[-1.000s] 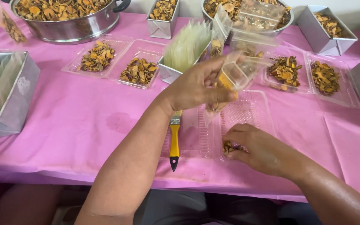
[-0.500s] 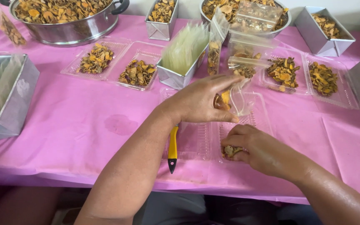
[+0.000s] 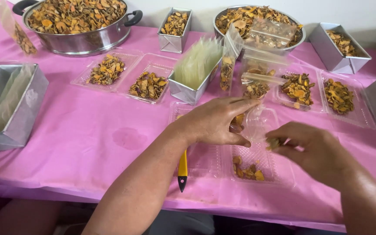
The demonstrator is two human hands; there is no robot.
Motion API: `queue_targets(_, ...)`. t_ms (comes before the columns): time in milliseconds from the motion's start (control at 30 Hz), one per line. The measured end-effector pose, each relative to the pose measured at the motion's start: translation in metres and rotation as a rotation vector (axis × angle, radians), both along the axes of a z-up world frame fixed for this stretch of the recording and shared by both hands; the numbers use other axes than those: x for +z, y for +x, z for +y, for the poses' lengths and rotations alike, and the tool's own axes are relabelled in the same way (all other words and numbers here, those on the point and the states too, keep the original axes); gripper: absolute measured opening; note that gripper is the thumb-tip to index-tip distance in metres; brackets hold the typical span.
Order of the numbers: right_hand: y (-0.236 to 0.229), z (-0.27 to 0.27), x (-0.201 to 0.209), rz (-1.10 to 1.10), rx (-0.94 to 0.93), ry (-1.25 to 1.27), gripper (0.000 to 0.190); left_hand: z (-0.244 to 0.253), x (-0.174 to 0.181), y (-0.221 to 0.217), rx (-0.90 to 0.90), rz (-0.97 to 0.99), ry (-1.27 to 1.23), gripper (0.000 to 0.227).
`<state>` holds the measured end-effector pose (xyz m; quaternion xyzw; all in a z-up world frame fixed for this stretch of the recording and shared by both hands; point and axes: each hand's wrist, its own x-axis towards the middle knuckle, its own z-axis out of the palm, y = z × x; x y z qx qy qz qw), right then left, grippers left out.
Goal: Sorting and packing dried tea slices into plastic trays and zip-lock bags.
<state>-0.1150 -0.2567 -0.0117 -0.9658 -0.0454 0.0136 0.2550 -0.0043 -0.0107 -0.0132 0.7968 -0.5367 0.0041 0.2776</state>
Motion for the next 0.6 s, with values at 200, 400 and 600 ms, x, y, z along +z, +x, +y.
queue_targets(200,-0.001,0.017,0.02,-0.5,0.148,0.018,0.027,-0.005,-0.005,-0.001,-0.005,-0.027,-0.035,0.099)
queue_targets(400,0.022,0.032,0.01,-0.661,0.263,-0.072,0.02,-0.007,0.009,-0.012,0.087,0.151,0.0,0.099)
queue_targets(600,0.026,0.034,0.034,-0.645,0.318,0.003,0.016,-0.006,0.019,-0.017,0.167,0.345,-0.08,0.094)
